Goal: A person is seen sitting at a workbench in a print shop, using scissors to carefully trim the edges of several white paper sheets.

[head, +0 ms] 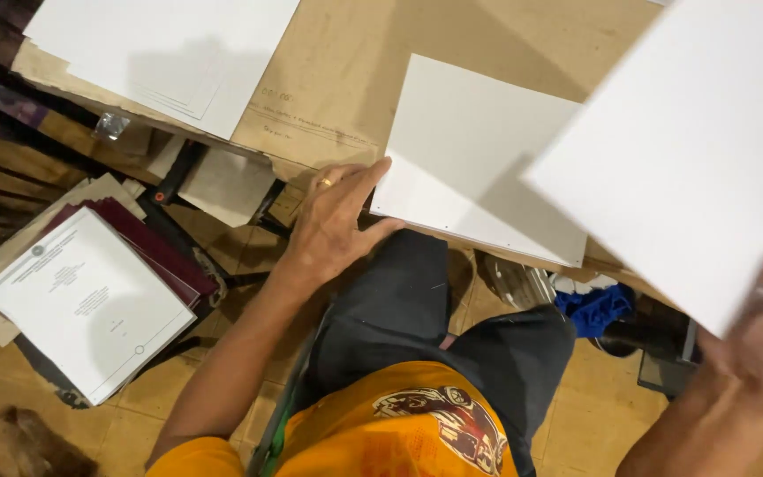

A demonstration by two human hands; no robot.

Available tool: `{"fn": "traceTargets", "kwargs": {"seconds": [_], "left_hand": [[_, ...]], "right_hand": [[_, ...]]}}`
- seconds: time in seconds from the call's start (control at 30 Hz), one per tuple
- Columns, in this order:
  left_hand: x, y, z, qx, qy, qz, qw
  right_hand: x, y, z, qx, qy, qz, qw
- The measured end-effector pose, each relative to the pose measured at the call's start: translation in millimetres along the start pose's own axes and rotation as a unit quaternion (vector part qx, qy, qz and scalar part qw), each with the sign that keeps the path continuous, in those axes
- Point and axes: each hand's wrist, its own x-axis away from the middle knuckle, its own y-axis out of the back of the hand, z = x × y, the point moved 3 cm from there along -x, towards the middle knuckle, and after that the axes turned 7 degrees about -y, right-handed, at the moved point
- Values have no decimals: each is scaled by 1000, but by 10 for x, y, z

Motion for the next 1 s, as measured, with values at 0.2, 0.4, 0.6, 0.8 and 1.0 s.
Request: {"fn": "traceTargets", "kwargs": {"seconds": [0.2, 0.4, 0.6, 0.8, 1.0], "left_hand": [[-103, -200, 122, -10, -11, -37, 999], [-167, -78, 160, 114, 75, 18, 991], [-156, -104, 118, 66, -30, -9, 997], [-107, -163, 153, 109, -87, -94, 986], [-75, -237, 214, 116, -52, -78, 989]], "right_hand": [[-137, -417, -236, -76, -166, 66, 981], [-207, -950, -173, -45, -221, 88, 970], [-232, -980, -447, -35, -243, 78, 966], [-225, -900, -626, -10, -268, 52, 962], [-221, -881, -676, 10, -214, 81, 973]]}}
